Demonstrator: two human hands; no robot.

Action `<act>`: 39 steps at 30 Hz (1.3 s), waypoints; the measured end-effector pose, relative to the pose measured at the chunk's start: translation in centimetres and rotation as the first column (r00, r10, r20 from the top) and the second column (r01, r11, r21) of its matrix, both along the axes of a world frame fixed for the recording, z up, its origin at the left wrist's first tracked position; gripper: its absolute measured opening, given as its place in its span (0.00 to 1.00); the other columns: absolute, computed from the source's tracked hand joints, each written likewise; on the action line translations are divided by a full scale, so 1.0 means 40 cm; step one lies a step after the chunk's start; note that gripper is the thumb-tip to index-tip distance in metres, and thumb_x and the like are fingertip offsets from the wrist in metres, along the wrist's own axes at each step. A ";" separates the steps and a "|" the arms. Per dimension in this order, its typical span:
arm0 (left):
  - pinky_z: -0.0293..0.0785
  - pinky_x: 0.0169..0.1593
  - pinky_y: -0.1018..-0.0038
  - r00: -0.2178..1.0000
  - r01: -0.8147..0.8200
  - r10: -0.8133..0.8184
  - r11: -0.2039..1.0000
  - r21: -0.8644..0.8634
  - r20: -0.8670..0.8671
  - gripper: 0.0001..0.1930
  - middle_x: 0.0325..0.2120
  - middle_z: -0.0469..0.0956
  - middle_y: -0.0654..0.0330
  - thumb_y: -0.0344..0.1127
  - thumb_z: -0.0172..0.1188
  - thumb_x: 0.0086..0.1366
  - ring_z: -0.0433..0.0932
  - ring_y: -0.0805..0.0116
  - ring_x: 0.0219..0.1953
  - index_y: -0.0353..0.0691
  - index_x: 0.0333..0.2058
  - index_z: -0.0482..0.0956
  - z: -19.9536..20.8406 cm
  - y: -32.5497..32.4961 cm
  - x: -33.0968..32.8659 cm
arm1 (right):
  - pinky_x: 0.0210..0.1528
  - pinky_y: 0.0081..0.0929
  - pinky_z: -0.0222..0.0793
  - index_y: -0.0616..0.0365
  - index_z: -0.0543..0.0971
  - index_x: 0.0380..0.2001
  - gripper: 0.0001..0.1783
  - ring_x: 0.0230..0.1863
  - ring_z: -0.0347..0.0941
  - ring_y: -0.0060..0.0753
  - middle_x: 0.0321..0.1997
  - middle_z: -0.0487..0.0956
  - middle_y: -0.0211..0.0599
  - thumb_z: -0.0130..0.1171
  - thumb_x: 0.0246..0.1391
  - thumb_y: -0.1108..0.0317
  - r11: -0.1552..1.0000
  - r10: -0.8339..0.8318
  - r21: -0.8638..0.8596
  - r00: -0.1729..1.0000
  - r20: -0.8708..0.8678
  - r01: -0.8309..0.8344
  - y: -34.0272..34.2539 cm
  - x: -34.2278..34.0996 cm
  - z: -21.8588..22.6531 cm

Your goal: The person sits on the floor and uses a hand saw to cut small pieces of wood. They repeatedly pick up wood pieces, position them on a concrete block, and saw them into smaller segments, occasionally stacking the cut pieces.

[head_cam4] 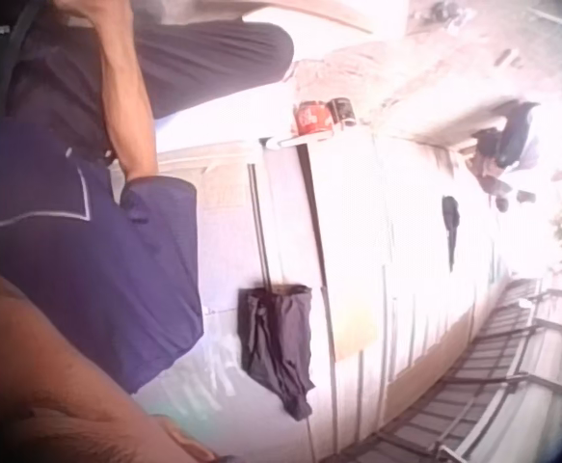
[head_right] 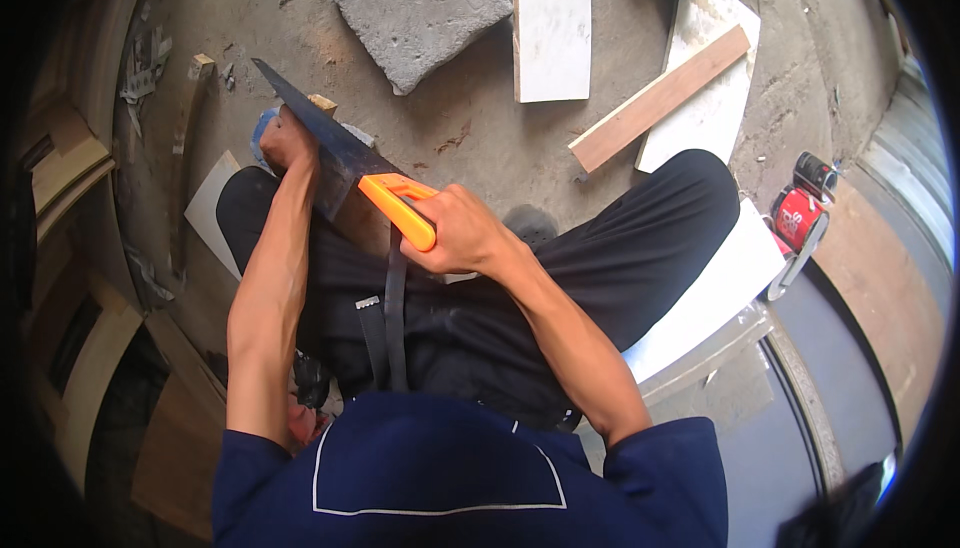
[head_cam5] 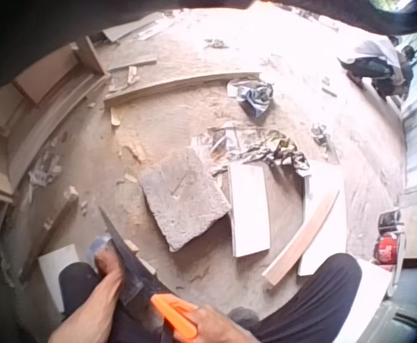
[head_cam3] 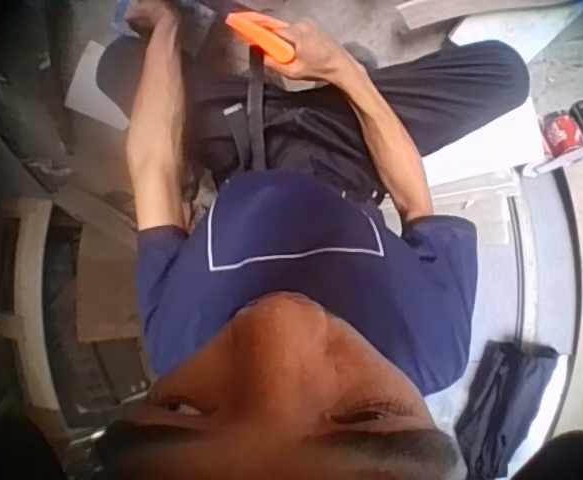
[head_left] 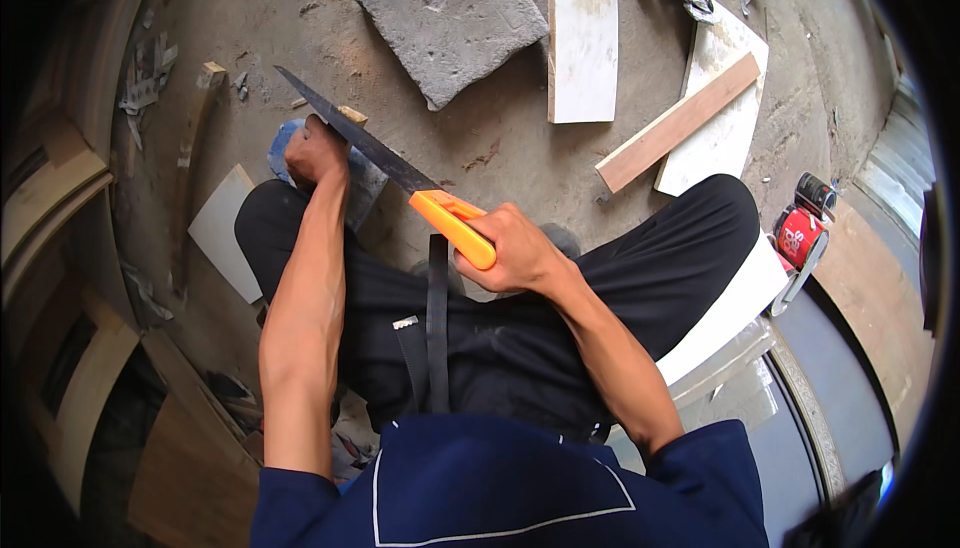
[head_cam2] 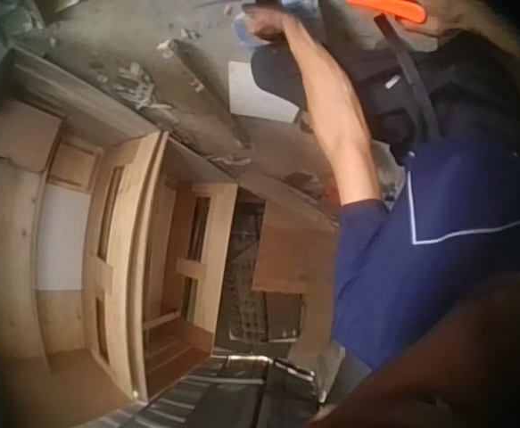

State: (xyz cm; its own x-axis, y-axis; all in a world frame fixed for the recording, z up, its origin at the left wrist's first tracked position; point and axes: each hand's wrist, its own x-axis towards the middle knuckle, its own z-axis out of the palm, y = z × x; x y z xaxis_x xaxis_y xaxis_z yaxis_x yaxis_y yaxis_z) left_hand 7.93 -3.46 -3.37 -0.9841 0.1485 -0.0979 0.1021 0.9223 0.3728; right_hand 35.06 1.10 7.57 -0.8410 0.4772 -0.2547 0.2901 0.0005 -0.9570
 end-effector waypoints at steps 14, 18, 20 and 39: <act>0.62 0.24 0.56 0.999 -0.048 0.048 0.999 0.026 -0.021 0.25 0.14 0.75 0.46 0.54 0.59 0.50 0.70 0.49 0.16 0.33 0.15 0.77 -0.018 -0.003 -0.006 | 0.24 0.42 0.66 0.60 0.71 0.15 0.12 0.19 0.68 0.55 0.14 0.71 0.47 0.61 0.37 0.64 0.998 -0.005 0.067 1.000 -0.004 0.006 -0.035 0.054 -0.019; 0.63 0.25 0.56 1.000 -0.019 0.023 0.986 0.163 -0.021 0.25 0.14 0.76 0.47 0.53 0.59 0.51 0.69 0.50 0.15 0.32 0.14 0.77 -0.022 0.000 -0.007 | 0.24 0.42 0.66 0.59 0.71 0.15 0.13 0.19 0.69 0.55 0.14 0.71 0.47 0.62 0.36 0.63 0.997 -0.020 0.080 1.000 -0.003 0.020 -0.026 0.009 -0.034; 0.63 0.25 0.57 1.000 -0.020 0.022 0.985 0.170 -0.005 0.24 0.14 0.76 0.47 0.52 0.59 0.51 0.69 0.51 0.15 0.32 0.14 0.77 -0.013 0.006 -0.002 | 0.24 0.42 0.66 0.59 0.71 0.15 0.13 0.19 0.69 0.56 0.14 0.71 0.47 0.62 0.36 0.63 0.998 -0.054 0.037 0.998 -0.034 0.055 -0.028 -0.010 -0.034; 0.63 0.26 0.53 0.995 -0.049 0.051 0.998 0.034 -0.084 0.22 0.16 0.75 0.43 0.49 0.57 0.51 0.73 0.43 0.19 0.33 0.16 0.78 -0.042 0.000 -0.015 | 0.23 0.40 0.67 0.59 0.72 0.17 0.10 0.18 0.70 0.54 0.15 0.71 0.47 0.61 0.38 0.67 0.996 -0.058 0.068 0.998 0.022 0.056 -0.034 0.051 0.003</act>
